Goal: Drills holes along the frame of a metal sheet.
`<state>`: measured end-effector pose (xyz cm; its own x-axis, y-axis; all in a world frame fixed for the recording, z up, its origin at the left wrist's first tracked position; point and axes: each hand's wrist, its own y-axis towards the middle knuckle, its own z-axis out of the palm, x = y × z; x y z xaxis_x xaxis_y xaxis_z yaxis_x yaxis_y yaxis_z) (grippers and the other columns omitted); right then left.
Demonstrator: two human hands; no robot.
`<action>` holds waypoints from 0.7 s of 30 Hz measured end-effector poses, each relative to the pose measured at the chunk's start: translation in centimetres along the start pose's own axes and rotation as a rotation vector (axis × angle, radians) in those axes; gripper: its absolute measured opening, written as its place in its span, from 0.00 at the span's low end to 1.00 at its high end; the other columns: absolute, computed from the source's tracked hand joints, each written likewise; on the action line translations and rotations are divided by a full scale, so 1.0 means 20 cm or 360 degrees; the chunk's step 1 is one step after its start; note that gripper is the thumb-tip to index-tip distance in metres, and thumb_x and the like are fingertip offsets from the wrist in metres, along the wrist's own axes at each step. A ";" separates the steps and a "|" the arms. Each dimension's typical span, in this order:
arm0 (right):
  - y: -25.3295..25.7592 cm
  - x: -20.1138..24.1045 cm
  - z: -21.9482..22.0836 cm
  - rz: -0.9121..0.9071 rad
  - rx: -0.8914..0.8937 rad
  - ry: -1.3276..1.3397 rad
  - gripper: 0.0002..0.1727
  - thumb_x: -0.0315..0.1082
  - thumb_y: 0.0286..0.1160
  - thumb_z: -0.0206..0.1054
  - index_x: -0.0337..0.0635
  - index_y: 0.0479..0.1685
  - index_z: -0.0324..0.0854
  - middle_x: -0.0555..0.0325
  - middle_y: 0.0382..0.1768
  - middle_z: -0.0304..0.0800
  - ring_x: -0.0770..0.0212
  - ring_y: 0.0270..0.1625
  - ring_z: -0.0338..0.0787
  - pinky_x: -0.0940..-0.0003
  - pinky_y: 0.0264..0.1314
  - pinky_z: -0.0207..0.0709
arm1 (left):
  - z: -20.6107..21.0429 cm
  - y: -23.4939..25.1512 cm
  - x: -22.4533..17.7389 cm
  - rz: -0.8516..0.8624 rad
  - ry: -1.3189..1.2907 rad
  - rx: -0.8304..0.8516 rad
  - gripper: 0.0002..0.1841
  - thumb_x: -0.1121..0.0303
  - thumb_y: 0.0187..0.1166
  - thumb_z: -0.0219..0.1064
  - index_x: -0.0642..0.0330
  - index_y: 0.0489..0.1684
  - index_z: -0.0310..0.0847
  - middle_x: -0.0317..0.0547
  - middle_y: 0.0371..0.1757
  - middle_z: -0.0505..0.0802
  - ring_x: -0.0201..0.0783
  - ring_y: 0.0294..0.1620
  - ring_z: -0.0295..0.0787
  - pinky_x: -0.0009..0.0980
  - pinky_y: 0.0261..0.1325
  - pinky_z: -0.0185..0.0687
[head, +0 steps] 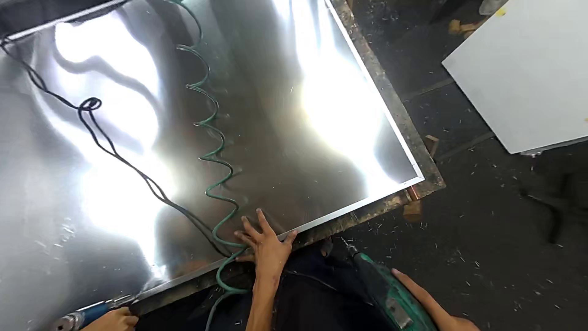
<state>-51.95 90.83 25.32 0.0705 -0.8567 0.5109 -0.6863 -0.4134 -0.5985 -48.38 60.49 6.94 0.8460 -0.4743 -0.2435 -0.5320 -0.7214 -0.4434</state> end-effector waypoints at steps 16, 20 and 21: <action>0.33 0.28 -0.05 0.0004 0.0048 -0.0201 0.53 0.40 0.52 0.80 0.56 0.91 0.64 0.52 0.41 0.97 0.48 0.35 0.96 0.41 0.32 0.86 | 0.04 0.01 -0.01 -0.0032 -0.0085 0.0035 0.65 0.32 0.59 0.77 0.45 0.98 0.37 0.68 0.94 0.27 0.83 0.91 0.17 0.93 0.67 0.36; 0.35 0.31 -0.07 0.0055 0.0073 -0.0212 0.51 0.42 0.55 0.79 0.55 0.91 0.65 0.51 0.39 0.97 0.47 0.33 0.95 0.40 0.30 0.85 | 0.03 0.00 -0.03 -0.0016 -0.0012 0.0018 0.65 0.30 0.59 0.75 0.46 0.98 0.37 0.69 0.95 0.29 0.83 0.91 0.18 0.94 0.69 0.27; 0.36 0.33 -0.07 0.0069 0.0094 -0.0218 0.50 0.42 0.56 0.79 0.55 0.90 0.65 0.50 0.39 0.97 0.46 0.33 0.95 0.40 0.30 0.85 | 0.03 0.01 -0.02 0.0021 -0.0001 -0.0006 0.64 0.30 0.60 0.74 0.47 0.98 0.39 0.71 0.94 0.31 0.83 0.91 0.20 0.93 0.70 0.27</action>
<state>-57.43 82.72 25.30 0.1423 -0.9067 0.3971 -0.6475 -0.3887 -0.6555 -48.79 60.91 6.45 0.8389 -0.4836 -0.2498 -0.5434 -0.7170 -0.4367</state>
